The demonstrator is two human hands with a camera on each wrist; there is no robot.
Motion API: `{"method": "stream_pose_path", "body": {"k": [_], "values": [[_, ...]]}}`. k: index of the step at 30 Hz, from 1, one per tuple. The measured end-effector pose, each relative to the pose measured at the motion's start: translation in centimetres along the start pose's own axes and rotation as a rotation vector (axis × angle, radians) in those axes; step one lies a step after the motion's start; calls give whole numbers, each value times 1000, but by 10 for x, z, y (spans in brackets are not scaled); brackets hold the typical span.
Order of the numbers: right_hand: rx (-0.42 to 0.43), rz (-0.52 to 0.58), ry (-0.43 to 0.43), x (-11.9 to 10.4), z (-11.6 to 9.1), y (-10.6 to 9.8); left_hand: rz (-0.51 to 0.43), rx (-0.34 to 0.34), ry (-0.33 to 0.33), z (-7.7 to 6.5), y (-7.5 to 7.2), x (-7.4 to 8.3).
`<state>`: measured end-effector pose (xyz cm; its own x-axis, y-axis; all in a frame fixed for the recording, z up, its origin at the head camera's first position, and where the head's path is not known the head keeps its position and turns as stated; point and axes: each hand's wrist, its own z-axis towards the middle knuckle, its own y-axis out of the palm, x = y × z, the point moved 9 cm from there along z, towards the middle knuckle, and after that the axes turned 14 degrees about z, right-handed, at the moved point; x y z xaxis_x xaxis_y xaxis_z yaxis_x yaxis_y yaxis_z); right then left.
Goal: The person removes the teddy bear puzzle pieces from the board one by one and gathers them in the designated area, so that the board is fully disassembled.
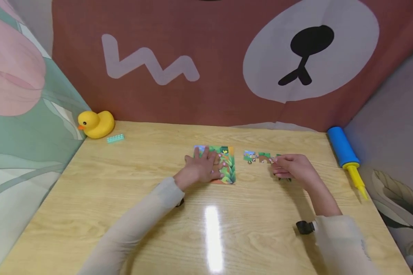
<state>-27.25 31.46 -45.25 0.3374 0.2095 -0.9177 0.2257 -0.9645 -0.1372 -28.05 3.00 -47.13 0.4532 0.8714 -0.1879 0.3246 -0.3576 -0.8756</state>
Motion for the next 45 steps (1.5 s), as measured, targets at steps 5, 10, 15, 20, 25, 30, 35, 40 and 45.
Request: {"method": "stream_pose_path", "body": {"k": [5,10,15,20,25,30,35,40,45], "values": [[-27,-11,-29,-13,11,29,-25,37,-13,2,0,1],[-56,-15,-50,-29,26,68,-83,50,-33,0,0,-5],[-105,-38,-54,-36,41,104,-136,131,-84,-2,-2,-24],[-147,-63,-67,-38,56,131,-76,145,-119,-6,0,-42],[-142,-96,-58,-31,64,146,-69,112,-69,-10,9,-36],[-116,-163,-79,-29,72,154,-53,94,-71,-12,12,-32],[-103,-207,-80,-24,76,156,-55,70,-63,-13,15,-29],[-89,-233,-105,-27,77,156,-43,55,-68,-14,14,-29],[-69,-255,-103,-29,76,156,-22,44,-74,-15,14,-29]]}}
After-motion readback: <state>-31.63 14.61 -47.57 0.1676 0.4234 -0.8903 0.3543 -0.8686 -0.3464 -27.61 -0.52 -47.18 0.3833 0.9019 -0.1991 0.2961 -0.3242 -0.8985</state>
